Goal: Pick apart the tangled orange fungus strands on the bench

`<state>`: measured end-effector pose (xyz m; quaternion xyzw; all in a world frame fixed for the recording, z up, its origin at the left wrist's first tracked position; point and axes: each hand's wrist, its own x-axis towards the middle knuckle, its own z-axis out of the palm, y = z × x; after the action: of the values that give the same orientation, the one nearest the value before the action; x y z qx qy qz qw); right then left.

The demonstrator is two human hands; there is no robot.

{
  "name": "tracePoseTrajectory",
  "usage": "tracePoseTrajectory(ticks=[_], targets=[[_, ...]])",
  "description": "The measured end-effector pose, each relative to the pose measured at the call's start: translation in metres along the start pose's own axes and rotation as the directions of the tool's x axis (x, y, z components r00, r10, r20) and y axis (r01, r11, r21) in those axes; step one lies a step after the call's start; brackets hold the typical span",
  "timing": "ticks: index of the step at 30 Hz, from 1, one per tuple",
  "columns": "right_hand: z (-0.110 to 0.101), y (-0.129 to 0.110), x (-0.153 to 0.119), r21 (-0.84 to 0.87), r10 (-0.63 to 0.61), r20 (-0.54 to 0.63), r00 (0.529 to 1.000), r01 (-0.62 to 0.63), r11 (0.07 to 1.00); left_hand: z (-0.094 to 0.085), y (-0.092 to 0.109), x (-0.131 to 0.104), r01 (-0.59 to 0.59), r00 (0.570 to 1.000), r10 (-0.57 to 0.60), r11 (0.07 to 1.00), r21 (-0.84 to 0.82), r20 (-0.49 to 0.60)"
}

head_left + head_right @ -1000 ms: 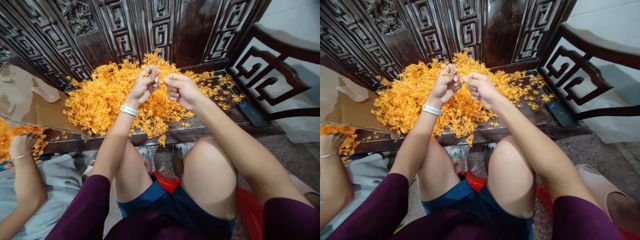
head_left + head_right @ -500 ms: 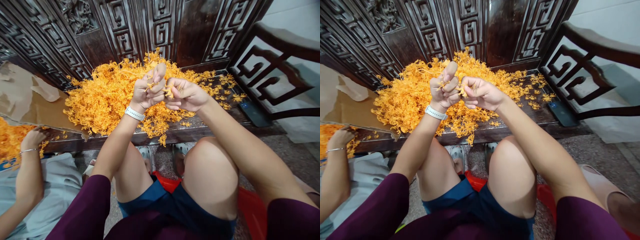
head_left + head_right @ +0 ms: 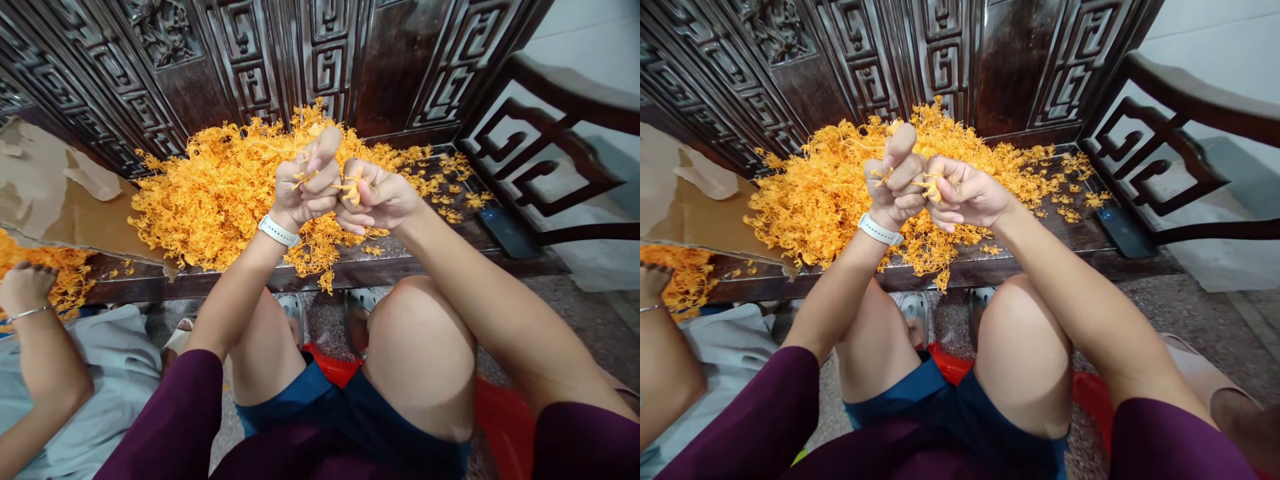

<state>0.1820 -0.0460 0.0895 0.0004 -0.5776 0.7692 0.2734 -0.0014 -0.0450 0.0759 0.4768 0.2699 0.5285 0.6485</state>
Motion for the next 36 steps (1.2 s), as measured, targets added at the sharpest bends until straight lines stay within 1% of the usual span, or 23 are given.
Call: tracePoseTrajectory(ticks=[4,5,7,9,11,13,15,16,17,19,21,22,23,24,25,26,28,29,30,32,33,35,36], targets=[[0.002,-0.002,0.000,0.074,0.001,0.098,0.995,-0.008,0.997,0.019,0.004,-0.005,-0.037,0.995,0.044,0.996,-0.086,0.084],[0.003,-0.003,0.000,0.105,-0.024,0.147,0.989,0.009,0.994,0.025,0.006,-0.007,-0.024,0.997,0.031,0.994,-0.111,0.068],[0.005,-0.004,0.004,0.190,-0.101,0.246,0.964,0.055,0.980,0.036,0.011,-0.013,-0.030,0.998,0.021,0.986,-0.162,-0.060],[0.006,-0.003,0.009,0.297,-0.157,0.360,0.920,0.047,0.954,0.046,0.014,-0.018,-0.090,0.968,0.042,0.979,-0.184,-0.249],[0.006,-0.002,0.017,0.394,-0.198,0.470,0.860,-0.003,0.919,0.053,0.017,-0.024,-0.119,0.929,0.051,0.979,-0.165,-0.367],[0.005,-0.002,0.022,0.426,-0.241,0.571,0.785,-0.032,0.904,0.056,0.017,-0.028,-0.102,0.918,0.039,0.985,-0.140,-0.394],[0.005,-0.003,0.024,0.407,-0.265,0.616,0.742,-0.012,0.913,0.056,0.016,-0.029,-0.092,0.925,0.037,0.987,-0.129,-0.379],[0.005,-0.004,0.023,0.389,-0.256,0.611,0.749,-0.003,0.921,0.054,0.016,-0.028,-0.087,0.937,0.037,0.988,-0.129,-0.348],[0.004,-0.006,0.021,0.370,-0.231,0.584,0.778,-0.002,0.929,0.052,0.015,-0.027,-0.080,0.952,0.037,0.988,-0.130,-0.304],[0.001,-0.008,0.016,0.345,-0.169,0.462,0.871,-0.001,0.939,0.043,0.014,-0.021,-0.048,0.978,0.024,0.992,-0.114,-0.205],[-0.005,-0.008,0.012,0.296,-0.080,0.258,0.963,0.000,0.955,0.030,0.017,-0.014,-0.004,0.988,-0.006,0.998,-0.064,-0.155],[-0.009,-0.006,0.011,0.268,-0.038,0.123,0.992,0.003,0.963,0.022,0.019,-0.010,0.013,0.988,-0.018,0.999,-0.036,-0.154],[-0.014,-0.004,0.011,0.241,0.000,-0.032,0.999,0.007,0.970,0.013,0.022,-0.006,-0.003,0.983,-0.002,1.000,-0.025,-0.185],[-0.020,0.000,0.010,0.221,0.034,-0.205,0.978,0.013,0.975,0.003,0.025,-0.003,-0.025,0.973,0.017,0.999,-0.032,-0.230],[-0.027,0.005,0.010,0.211,0.064,-0.374,0.925,0.017,0.977,-0.006,0.028,0.000,-0.047,0.962,0.032,0.998,-0.051,-0.271],[-0.035,0.010,0.009,0.198,0.093,-0.518,0.850,0.014,0.980,-0.016,0.031,0.002,-0.075,0.949,0.048,0.994,-0.077,-0.311],[-0.053,0.019,0.004,0.184,0.187,-0.693,0.696,-0.079,0.980,-0.031,0.035,0.004,-0.133,0.939,0.073,0.978,-0.159,-0.336],[-0.063,0.022,0.001,0.185,0.220,-0.744,0.631,-0.122,0.975,-0.036,0.037,0.003,-0.149,0.945,0.077,0.966,-0.212,-0.317],[-0.075,0.022,-0.003,0.174,0.199,-0.789,0.581,-0.099,0.980,-0.040,0.038,0.003,-0.142,0.952,0.063,0.958,-0.249,-0.300],[-0.099,0.018,-0.012,0.075,0.010,-0.868,0.496,0.111,0.991,-0.041,0.039,0.000,-0.110,0.956,0.028,0.957,-0.270,-0.292],[-0.111,0.014,-0.016,-0.030,-0.130,-0.899,0.418,0.238,0.971,-0.040,0.039,0.000,-0.091,0.957,0.010,0.958,-0.271,-0.289],[-0.135,0.007,-0.024,-0.194,-0.291,-0.907,0.304,0.311,0.930,-0.033,0.039,-0.001,-0.056,0.960,-0.020,0.963,-0.264,-0.278],[-0.144,0.004,-0.027,-0.260,-0.341,-0.894,0.291,0.284,0.923,-0.028,0.039,0.000,-0.036,0.962,-0.035,0.966,-0.256,-0.269]])
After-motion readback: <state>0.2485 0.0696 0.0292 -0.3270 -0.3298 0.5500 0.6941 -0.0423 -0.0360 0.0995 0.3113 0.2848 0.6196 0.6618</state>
